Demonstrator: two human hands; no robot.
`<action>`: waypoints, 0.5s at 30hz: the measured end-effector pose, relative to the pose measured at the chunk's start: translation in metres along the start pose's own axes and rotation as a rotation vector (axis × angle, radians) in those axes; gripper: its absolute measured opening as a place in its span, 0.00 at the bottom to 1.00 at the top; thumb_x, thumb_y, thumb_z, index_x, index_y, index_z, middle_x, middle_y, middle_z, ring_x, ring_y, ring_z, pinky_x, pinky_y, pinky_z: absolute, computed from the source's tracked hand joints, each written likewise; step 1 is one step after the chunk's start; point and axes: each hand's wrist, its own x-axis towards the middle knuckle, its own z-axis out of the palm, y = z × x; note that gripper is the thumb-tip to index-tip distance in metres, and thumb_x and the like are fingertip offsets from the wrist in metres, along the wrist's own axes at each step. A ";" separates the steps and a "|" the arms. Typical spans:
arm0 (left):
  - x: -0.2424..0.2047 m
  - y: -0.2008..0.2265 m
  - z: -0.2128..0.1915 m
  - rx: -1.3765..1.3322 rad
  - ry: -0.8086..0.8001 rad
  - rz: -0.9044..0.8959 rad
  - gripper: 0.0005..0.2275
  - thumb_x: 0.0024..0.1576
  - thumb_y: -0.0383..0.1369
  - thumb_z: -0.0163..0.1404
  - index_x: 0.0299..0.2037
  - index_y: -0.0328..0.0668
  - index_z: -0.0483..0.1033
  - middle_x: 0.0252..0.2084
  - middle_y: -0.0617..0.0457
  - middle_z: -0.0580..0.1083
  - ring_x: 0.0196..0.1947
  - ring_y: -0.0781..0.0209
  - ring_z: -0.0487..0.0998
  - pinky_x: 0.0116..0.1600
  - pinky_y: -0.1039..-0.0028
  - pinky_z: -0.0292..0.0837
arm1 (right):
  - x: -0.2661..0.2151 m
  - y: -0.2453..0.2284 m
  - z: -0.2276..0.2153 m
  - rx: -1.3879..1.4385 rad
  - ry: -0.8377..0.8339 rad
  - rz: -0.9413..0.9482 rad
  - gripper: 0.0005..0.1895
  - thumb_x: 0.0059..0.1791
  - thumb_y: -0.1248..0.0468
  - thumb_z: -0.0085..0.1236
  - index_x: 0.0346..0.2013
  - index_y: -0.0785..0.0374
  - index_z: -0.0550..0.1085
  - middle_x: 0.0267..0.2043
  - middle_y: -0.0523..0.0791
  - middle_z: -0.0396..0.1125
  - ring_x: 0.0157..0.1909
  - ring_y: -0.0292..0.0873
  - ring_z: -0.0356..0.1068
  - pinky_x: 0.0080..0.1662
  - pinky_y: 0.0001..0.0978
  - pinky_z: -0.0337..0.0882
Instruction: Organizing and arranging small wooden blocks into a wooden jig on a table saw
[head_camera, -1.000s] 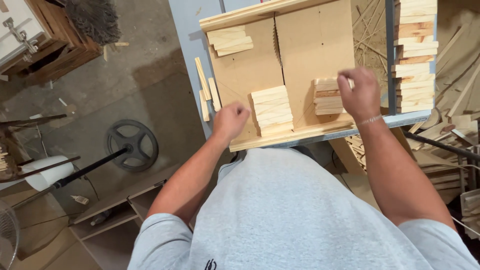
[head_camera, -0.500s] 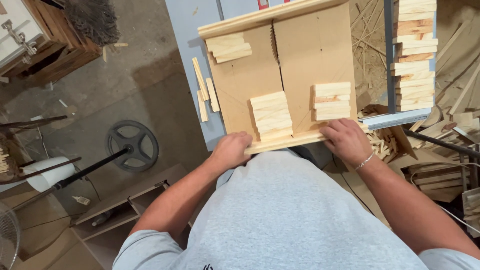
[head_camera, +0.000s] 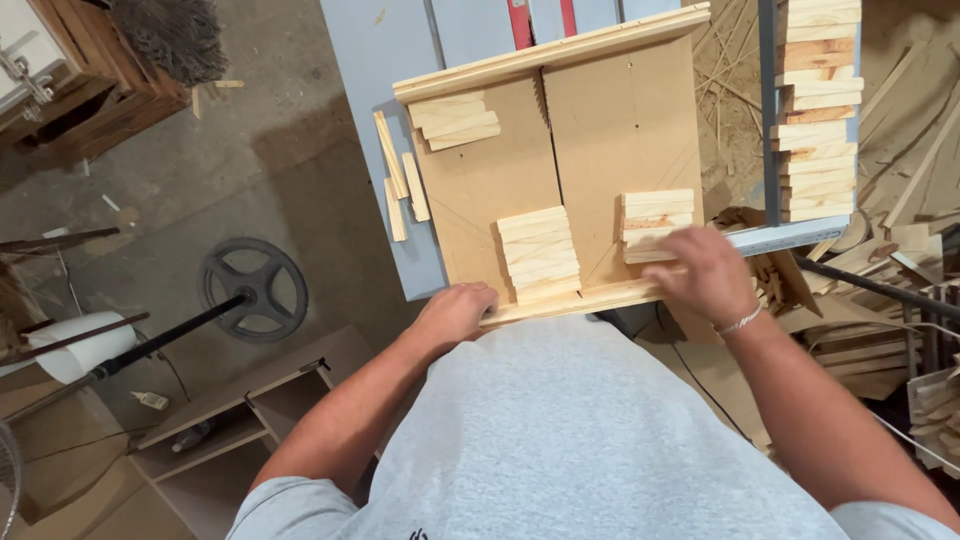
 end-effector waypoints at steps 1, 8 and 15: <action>0.005 -0.010 0.009 0.001 -0.001 0.000 0.16 0.46 0.48 0.59 0.36 0.53 0.72 0.36 0.56 0.71 0.45 0.46 0.78 0.49 0.59 0.76 | 0.005 0.008 -0.003 0.000 0.001 0.001 0.21 0.46 0.41 0.66 0.43 0.51 0.80 0.43 0.42 0.72 0.47 0.45 0.73 0.51 0.37 0.73; 0.031 0.066 -0.061 -0.132 0.021 -0.076 0.18 0.53 0.49 0.56 0.49 0.50 0.78 0.44 0.52 0.80 0.50 0.45 0.81 0.55 0.54 0.76 | 0.040 0.035 -0.032 -0.107 -0.064 0.418 0.21 0.51 0.53 0.63 0.59 0.49 0.76 0.54 0.43 0.68 0.55 0.51 0.72 0.55 0.44 0.72; 0.170 0.128 -0.038 -0.034 0.149 -0.012 0.25 0.57 0.47 0.54 0.63 0.52 0.68 0.50 0.47 0.79 0.55 0.43 0.80 0.59 0.50 0.76 | 0.057 0.025 -0.047 -0.054 -0.182 0.423 0.20 0.48 0.54 0.64 0.55 0.45 0.77 0.47 0.42 0.69 0.51 0.53 0.74 0.53 0.47 0.75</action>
